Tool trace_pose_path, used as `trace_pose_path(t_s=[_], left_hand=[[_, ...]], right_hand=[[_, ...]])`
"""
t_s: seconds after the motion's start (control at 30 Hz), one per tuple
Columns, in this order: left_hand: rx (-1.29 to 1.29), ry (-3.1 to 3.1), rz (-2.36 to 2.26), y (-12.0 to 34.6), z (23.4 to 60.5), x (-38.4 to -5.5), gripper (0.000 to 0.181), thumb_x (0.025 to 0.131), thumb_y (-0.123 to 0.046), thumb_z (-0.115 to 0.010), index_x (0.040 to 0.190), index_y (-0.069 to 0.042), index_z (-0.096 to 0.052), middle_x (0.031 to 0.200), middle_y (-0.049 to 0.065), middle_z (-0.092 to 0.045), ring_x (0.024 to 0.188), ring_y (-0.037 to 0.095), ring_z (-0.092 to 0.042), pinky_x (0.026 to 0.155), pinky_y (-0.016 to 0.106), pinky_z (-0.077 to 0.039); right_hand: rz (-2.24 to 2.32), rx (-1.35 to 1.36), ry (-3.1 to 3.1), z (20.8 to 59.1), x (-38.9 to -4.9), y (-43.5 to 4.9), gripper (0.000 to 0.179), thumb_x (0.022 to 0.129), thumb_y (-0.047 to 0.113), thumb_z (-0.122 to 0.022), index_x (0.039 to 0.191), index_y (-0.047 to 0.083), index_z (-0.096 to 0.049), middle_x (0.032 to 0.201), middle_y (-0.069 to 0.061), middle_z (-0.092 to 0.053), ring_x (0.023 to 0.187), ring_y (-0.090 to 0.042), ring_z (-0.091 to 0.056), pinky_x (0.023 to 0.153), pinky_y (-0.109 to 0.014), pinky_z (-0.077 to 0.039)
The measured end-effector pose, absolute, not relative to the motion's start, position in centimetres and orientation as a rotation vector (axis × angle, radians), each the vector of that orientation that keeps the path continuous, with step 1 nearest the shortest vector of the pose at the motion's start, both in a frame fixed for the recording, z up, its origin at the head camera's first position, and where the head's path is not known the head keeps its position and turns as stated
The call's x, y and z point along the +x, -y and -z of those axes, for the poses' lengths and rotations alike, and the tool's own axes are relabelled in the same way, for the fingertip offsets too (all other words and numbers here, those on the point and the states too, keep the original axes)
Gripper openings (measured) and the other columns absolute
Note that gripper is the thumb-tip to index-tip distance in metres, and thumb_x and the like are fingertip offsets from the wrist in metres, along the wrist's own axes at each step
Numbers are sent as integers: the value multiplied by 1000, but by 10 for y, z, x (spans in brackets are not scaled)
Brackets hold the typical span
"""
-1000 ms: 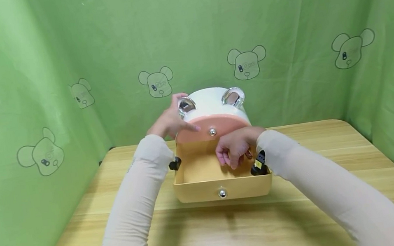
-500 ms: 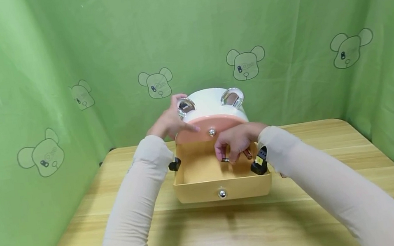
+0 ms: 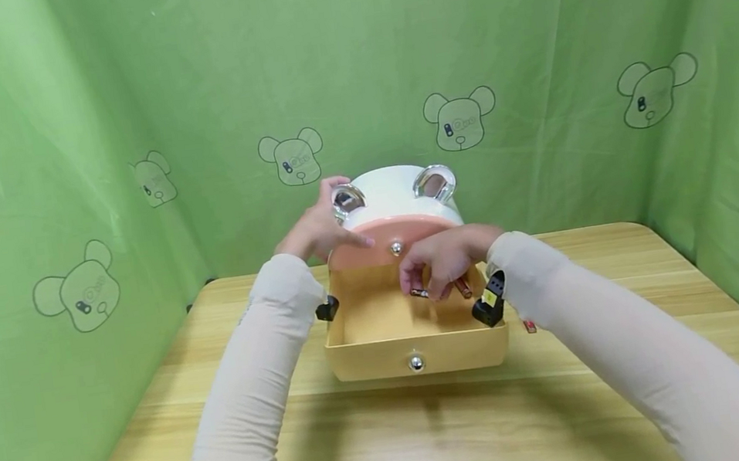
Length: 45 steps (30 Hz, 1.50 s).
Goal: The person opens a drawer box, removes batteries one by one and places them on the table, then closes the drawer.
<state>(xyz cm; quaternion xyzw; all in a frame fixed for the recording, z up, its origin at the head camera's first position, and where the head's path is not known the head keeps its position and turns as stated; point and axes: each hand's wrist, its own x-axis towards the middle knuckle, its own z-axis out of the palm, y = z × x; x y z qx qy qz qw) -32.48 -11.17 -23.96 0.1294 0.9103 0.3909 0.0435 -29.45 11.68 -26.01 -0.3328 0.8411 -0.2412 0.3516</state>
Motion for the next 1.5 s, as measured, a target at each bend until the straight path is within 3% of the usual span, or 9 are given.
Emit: trace_pose_path(t_s=[0.23, 0.43, 0.6, 0.77, 0.87, 1.13, 1.37, 1.5], left_hand=[[381, -2764, -1210, 111, 240, -324, 119, 59, -20, -94, 144, -39, -13, 122, 20, -51, 99, 35, -57, 69, 40, -57], [370, -2749, -1226, 111, 239, -323, 118, 60, -20, -93, 144, -41, -13, 122, 21, -51, 96, 35, -58, 61, 40, -58], [391, -2767, -1211, 111, 238, -323, 118, 60, -20, -93, 144, -39, -13, 125, 22, -50, 99, 36, -58, 69, 41, -57], [413, -2786, -1189, 111, 237, -322, 118, 60, -21, -93, 145, -37, -13, 128, 21, -49, 104, 37, -57, 82, 44, -54], [412, -2783, -1185, 111, 237, -322, 118, 60, -20, -93, 145, -36, -13, 129, 22, -49, 106, 37, -56, 82, 45, -54], [393, -2754, -1220, 111, 238, -322, 117, 61, -19, -93, 144, -38, -14, 129, 23, -47, 104, 38, -56, 66, 41, -58], [401, -2777, -1196, 112, 239, -322, 117, 61, -21, -93, 145, -38, -13, 127, 21, -50, 103, 36, -57, 74, 42, -56], [408, -2786, -1189, 112, 239, -322, 118, 61, -21, -93, 145, -38, -13, 126, 21, -51, 104, 36, -57, 78, 43, -55]], right_hand=[[615, -920, -2265, 258, -294, -119, 40, 75, -13, -60, 113, 0, -58, 102, -10, -57, 71, -17, -59, 65, -34, -57], [655, -973, -2281, 258, -294, -124, 37, 75, -13, -61, 108, 4, -60, 101, -11, -57, 79, -19, -57, 67, -33, -57], [675, -1016, -2321, 256, -292, -127, 38, 74, -13, -66, 106, 6, -62, 104, -13, -60, 91, -22, -57, 76, -30, -55], [724, -970, -2335, 255, -290, -131, 44, 70, -13, -73, 108, 7, -62, 108, -15, -60, 92, -25, -59, 81, -32, -55], [750, -944, -2334, 256, -290, -133, 48, 68, -12, -78, 109, 7, -62, 110, -18, -60, 92, -26, -60, 81, -32, -55], [770, -942, -2361, 257, -289, -140, 51, 66, -4, -84, 110, 5, -61, 107, -15, -59, 89, -24, -60, 80, -32, -55], [785, -930, -2381, 256, -286, -147, 52, 66, -2, -85, 111, 4, -59, 97, -9, -58, 86, -22, -58, 76, -32, -55], [806, -891, -2391, 254, -284, -152, 55, 65, -4, -85, 112, 5, -59, 100, -10, -57, 85, -23, -57, 76, -32, -55]])
